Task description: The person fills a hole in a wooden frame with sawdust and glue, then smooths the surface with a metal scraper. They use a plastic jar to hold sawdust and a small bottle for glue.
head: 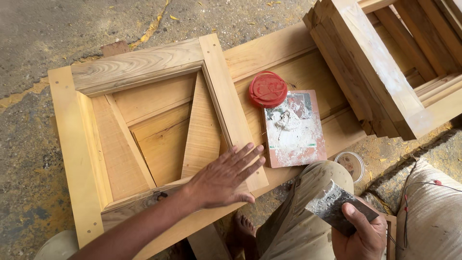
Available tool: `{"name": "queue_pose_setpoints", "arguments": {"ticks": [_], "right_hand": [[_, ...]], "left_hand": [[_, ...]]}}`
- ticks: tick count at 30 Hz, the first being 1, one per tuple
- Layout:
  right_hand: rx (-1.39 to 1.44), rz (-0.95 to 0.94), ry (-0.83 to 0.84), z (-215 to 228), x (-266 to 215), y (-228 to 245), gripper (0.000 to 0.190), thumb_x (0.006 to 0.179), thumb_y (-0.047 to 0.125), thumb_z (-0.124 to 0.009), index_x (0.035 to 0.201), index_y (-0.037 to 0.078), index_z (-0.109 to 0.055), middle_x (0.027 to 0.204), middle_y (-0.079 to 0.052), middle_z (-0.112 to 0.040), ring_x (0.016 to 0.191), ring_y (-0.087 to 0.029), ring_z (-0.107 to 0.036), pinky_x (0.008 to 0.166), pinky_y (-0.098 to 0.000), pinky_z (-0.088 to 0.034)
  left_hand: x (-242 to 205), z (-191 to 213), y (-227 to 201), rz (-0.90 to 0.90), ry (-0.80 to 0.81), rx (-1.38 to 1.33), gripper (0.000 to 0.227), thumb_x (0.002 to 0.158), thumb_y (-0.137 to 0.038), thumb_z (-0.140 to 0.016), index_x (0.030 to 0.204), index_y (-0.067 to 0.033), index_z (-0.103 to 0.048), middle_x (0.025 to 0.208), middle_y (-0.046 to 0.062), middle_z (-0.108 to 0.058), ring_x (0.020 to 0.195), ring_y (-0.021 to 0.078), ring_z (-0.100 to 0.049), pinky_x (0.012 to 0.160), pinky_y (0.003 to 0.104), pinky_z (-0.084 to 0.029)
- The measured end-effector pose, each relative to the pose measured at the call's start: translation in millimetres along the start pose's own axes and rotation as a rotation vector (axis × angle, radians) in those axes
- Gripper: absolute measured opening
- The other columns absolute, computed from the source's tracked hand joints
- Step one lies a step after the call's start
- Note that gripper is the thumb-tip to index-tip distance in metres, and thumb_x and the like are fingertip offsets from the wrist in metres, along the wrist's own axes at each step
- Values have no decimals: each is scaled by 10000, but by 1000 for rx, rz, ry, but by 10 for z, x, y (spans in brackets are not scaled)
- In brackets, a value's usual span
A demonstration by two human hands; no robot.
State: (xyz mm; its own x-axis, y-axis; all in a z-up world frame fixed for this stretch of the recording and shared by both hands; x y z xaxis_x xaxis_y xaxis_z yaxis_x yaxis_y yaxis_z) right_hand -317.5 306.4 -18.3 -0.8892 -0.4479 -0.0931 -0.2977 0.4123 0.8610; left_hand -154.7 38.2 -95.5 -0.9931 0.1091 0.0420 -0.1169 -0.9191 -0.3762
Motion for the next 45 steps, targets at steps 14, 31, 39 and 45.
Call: {"name": "queue_pose_setpoints", "arguments": {"ticks": [14,31,39,45], "right_hand": [[-1012,5,467,-1526,881,-460,280,969,205,-684,1148,14,-784,913,-126,-814,801,-169,-742,726,-349,-609],[-1791,1012,1446,-2933,810,-942,322,856,65,-640,1142,153,-757,1170,8,-760,1012,-159,-700,858,-415,-499],[-1844,618,1223,-3632,1307,-1189,312,791,51,-609,1024,88,-813,906,-181,-751,759,-385,-699,702,-484,-560],[-1801,446,1265,-3472,1335,-1349,254,854,37,-594,992,65,-805,839,-185,-744,762,-343,-720,730,-439,-569]], "left_hand": [[-647,1554,1885,601,-242,325,816,976,-693,-305,1638,-240,-155,1729,47,-32,1572,265,-82,1222,659,-28],[-2967,1421,2346,1524,-482,18,1141,1009,-605,-716,1664,96,-99,1465,358,-493,1182,483,-613,963,583,-508],[-2967,1489,2284,1483,-529,7,1103,990,-606,-705,1614,117,-152,1362,351,-552,973,448,-686,791,513,-575],[-3016,1381,2304,1474,-574,0,1082,1013,-582,-705,1614,112,-134,1340,359,-550,998,443,-674,779,507,-577]]}}
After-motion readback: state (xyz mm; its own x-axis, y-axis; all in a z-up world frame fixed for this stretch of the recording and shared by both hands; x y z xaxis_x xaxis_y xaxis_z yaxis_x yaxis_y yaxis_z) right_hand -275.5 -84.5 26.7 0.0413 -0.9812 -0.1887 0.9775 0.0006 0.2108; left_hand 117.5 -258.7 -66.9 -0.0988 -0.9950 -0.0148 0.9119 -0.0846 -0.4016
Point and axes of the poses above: each hand's wrist, its own x-axis towards the middle knuckle, its own z-axis out of the back of the hand, y = z × x, the point moved 8 cm from there along x, towards the middle knuckle
